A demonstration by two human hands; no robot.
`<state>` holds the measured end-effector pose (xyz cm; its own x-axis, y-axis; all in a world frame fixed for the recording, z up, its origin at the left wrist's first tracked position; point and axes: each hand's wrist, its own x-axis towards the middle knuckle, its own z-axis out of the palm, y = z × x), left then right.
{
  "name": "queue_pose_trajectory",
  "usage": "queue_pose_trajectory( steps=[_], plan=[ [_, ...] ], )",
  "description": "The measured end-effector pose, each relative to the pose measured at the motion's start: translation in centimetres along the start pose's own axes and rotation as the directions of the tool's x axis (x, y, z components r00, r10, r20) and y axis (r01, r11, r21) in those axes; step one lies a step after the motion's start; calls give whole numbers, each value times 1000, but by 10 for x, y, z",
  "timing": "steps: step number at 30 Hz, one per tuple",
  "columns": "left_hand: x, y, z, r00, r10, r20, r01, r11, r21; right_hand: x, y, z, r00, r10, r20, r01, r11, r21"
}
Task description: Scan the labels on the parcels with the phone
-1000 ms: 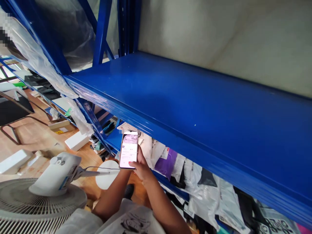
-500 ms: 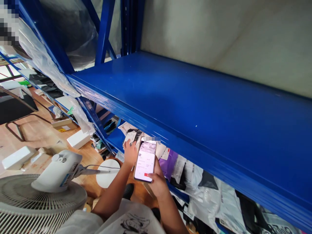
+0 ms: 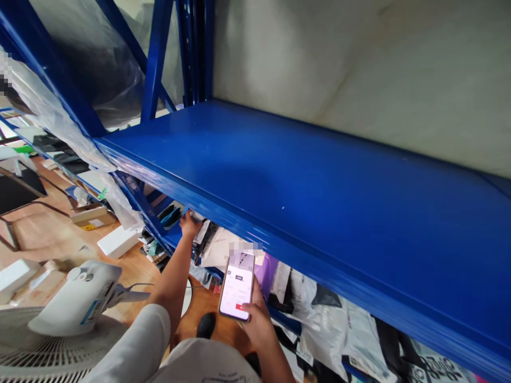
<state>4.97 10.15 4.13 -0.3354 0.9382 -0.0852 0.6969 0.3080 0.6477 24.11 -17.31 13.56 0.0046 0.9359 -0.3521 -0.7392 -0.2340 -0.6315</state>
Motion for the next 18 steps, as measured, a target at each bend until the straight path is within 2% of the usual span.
queue_pose_trajectory(
  steps=[6, 10, 14, 18],
  plan=[
    [10, -17, 16, 995, 101, -15, -102, 992, -72, -1, 7, -13, 996, -13, -91, 15, 1000, 24],
    [13, -23, 23, 979, 200, -45, -204, 969, -139, 0, 6, -12, 992, 15, -126, -9, 999, 43],
    [10, -21, 26, 948, 267, -172, -299, 933, -200, 0, 6, -4, 996, 28, -89, -22, 998, 61],
    [-3, -24, 21, 905, 268, -330, -353, 906, -234, 2, 12, 0, 998, 42, -37, -40, 997, 66]
  ],
)
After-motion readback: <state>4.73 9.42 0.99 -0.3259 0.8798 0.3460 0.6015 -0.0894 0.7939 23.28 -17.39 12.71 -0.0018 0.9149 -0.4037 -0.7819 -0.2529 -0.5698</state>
